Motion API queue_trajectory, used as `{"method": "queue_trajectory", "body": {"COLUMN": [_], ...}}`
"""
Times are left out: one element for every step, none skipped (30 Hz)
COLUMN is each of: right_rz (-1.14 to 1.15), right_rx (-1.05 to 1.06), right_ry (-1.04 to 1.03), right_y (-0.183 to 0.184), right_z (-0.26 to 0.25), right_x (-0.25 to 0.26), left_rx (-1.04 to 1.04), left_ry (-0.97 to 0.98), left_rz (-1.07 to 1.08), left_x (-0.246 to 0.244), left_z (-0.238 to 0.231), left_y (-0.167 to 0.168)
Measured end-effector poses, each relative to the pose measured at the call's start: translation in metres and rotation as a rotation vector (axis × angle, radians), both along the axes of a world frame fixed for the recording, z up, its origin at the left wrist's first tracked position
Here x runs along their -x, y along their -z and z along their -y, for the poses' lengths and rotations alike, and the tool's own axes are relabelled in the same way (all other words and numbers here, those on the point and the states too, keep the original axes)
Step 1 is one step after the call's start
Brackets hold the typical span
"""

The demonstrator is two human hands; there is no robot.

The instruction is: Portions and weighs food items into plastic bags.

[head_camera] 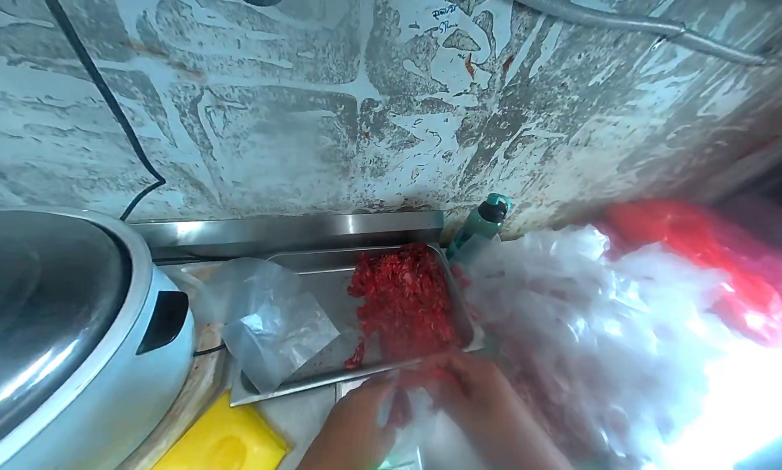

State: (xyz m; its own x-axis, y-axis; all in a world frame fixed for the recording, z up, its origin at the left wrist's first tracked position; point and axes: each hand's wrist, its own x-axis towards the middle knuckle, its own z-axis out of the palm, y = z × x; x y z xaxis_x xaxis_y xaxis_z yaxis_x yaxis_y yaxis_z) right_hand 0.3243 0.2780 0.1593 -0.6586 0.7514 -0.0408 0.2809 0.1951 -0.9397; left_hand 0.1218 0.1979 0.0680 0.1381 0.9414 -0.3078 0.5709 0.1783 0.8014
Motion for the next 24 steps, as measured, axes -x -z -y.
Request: {"method": "queue_trajectory", "body": {"right_rz": [0.028, 0.045, 0.055, 0.058, 0.052, 0.04, 0.03, 0.032, 0.047, 0.078, 0.129, 0.202, 0.277, 0.346, 0.401, 0.441, 0.468, 0.49, 0.498, 0.491, 0.474, 0.452, 0.429, 0.415], "right_rx": [0.011, 0.024, 0.036, 0.046, 0.055, 0.066, 0.072, 0.069, 0.06, 0.05, 0.036, 0.022, 0.006, -0.015, -0.038, -0.063, -0.093, -0.119, -0.133, -0.129, -0.102, -0.056, -0.011, 0.023], "right_ry": [-0.009, -0.02, -0.031, -0.038, -0.048, -0.054, -0.057, -0.061, -0.068, -0.082, -0.11, -0.146, -0.177, -0.202, -0.215, -0.214, -0.2, -0.186, -0.174, -0.17, -0.163, -0.152, -0.14, -0.127], "right_y": [0.001, 0.002, 0.003, 0.003, 0.002, 0.001, 0.001, 0.0, 0.0, 0.003, 0.007, 0.011, 0.016, 0.019, 0.022, 0.023, 0.025, 0.025, 0.026, 0.026, 0.028, 0.032, 0.038, 0.043], "right_z": [0.002, 0.003, 0.005, 0.008, 0.01, 0.012, 0.014, 0.016, 0.018, 0.018, 0.018, 0.017, 0.017, 0.018, 0.019, 0.021, 0.023, 0.023, 0.023, 0.022, 0.02, 0.019, 0.018, 0.016], "right_x": [-0.001, -0.002, -0.004, -0.005, -0.006, -0.006, -0.007, -0.007, -0.006, -0.006, -0.005, -0.004, -0.003, -0.002, 0.0, 0.0, 0.001, 0.003, 0.005, 0.007, 0.008, 0.008, 0.008, 0.008], "left_rx": [-0.015, -0.019, -0.019, -0.025, -0.037, -0.051, -0.064, -0.067, -0.065, -0.06, -0.053, -0.042, -0.025, -0.016, -0.016, -0.011, 0.01, 0.026, 0.038, 0.031, 0.007, -0.008, -0.021, -0.031], "left_ry": [-0.025, -0.04, -0.047, -0.051, -0.053, -0.05, -0.04, -0.018, 0.009, 0.03, 0.045, 0.053, 0.058, 0.062, 0.063, 0.067, 0.076, 0.085, 0.088, 0.08, 0.064, 0.051, 0.038, 0.028], "left_rz": [0.003, 0.007, 0.011, 0.017, 0.023, 0.029, 0.033, 0.036, 0.038, 0.043, 0.043, 0.043, 0.036, 0.026, 0.015, -0.004, -0.029, -0.05, -0.064, -0.067, -0.058, -0.043, -0.027, -0.019], "left_x": [-0.002, -0.004, -0.005, -0.005, -0.004, -0.004, -0.003, -0.002, -0.001, -0.001, 0.0, 0.001, 0.002, 0.004, 0.005, 0.006, 0.007, 0.008, 0.008, 0.008, 0.006, 0.003, 0.0, -0.001], "left_z": [0.0, 0.001, 0.002, 0.003, 0.003, 0.004, 0.004, 0.003, 0.003, 0.003, 0.004, 0.005, 0.006, 0.007, 0.008, 0.008, 0.007, 0.006, 0.006, 0.005, 0.006, 0.008, 0.01, 0.011], "left_y": [0.001, 0.002, 0.003, 0.004, 0.007, 0.009, 0.01, 0.011, 0.011, 0.01, 0.008, 0.004, -0.002, -0.007, -0.009, -0.01, -0.01, -0.008, -0.006, -0.003, 0.0, 0.002, 0.002, 0.002]}}
